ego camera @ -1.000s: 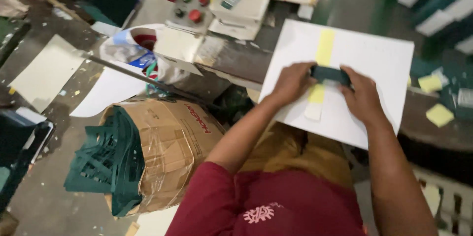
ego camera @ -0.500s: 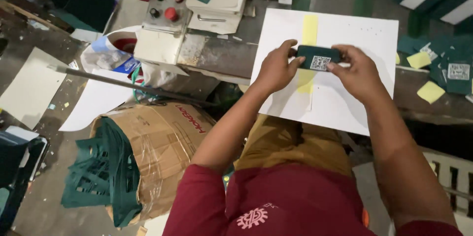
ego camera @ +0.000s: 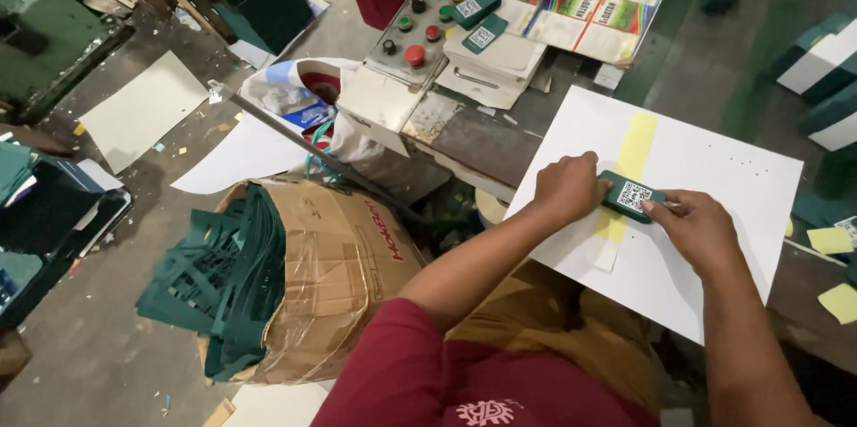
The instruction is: Manually assembling and gluing small green cardboard product boxes.
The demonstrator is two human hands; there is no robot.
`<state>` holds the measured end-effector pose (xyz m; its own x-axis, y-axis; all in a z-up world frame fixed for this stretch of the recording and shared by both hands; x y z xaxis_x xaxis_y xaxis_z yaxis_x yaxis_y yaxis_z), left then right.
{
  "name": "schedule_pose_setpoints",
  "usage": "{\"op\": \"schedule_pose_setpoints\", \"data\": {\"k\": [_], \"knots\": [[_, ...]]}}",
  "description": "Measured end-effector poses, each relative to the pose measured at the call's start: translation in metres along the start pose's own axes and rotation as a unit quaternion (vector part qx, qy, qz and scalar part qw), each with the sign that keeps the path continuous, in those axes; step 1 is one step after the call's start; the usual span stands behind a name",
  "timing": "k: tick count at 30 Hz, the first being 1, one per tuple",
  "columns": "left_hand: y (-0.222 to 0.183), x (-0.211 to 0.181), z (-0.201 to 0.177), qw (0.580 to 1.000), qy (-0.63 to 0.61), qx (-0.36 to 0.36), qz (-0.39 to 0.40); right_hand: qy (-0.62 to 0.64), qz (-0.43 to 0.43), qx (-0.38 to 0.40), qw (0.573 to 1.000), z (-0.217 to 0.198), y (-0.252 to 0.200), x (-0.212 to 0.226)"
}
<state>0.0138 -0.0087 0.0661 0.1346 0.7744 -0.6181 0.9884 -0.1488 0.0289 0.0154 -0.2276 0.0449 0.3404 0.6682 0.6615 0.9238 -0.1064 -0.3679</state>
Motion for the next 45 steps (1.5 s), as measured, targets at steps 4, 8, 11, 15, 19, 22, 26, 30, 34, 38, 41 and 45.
{"op": "schedule_pose_setpoints", "data": {"k": [4, 8, 11, 15, 19, 22, 26, 30, 34, 38, 41, 45], "knots": [[0.005, 0.000, -0.003, 1.000, -0.007, -0.002, -0.005, 0.037, -0.025, 0.030, 0.999, 0.005, 0.020, -0.021], [0.012, 0.016, 0.003, 0.999, -0.016, 0.039, -0.007, 0.045, 0.010, 0.036, 0.998, 0.003, 0.022, -0.016], [0.017, 0.041, 0.010, 0.996, -0.055, -0.069, -0.002, 0.109, 0.040, 0.039, 0.992, -0.008, 0.019, -0.027], [0.018, 0.105, -0.003, 0.980, 0.025, -0.192, 0.054, 0.189, 0.030, 0.020, 0.981, -0.021, 0.030, -0.033], [0.020, 0.130, -0.014, 0.964, 0.105, -0.225, 0.094, 0.185, -0.038, -0.003, 0.982, -0.035, 0.069, -0.014], [0.018, 0.124, -0.013, 0.963, 0.127, -0.221, 0.088, 0.164, -0.046, -0.012, 0.985, -0.045, 0.128, 0.012], [0.020, 0.111, -0.019, 0.966, 0.154, -0.198, 0.060, 0.143, -0.072, -0.058, 0.985, -0.057, 0.207, 0.059], [0.024, 0.106, -0.024, 0.961, 0.175, -0.205, 0.058, 0.046, -0.069, -0.137, 0.987, -0.063, 0.339, 0.068], [0.025, 0.113, -0.023, 0.961, 0.178, -0.200, 0.063, 0.032, -0.132, -0.201, 0.970, -0.056, 0.475, 0.048], [0.028, 0.110, -0.024, 0.969, 0.163, -0.178, 0.053, 0.019, -0.079, -0.261, 0.962, -0.048, 0.567, 0.025], [0.031, 0.108, -0.020, 0.965, 0.161, -0.202, 0.052, -0.066, -0.083, -0.315, 0.943, -0.049, 0.606, 0.017], [0.023, 0.113, -0.025, 0.972, 0.122, -0.196, 0.041, 0.032, -0.033, -0.207, 0.977, -0.042, 0.591, 0.008]]}}
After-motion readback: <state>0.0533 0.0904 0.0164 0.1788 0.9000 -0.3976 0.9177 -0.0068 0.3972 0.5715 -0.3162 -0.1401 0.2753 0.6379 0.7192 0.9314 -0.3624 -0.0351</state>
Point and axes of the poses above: each hand's wrist, its own y-axis towards the middle knuckle, its own z-axis out of the palm, x = y × z, the point moved 1 cm from there along y, towards the middle knuckle, and after that the axes turned 11 degrees about z, right-handed, at the moved point
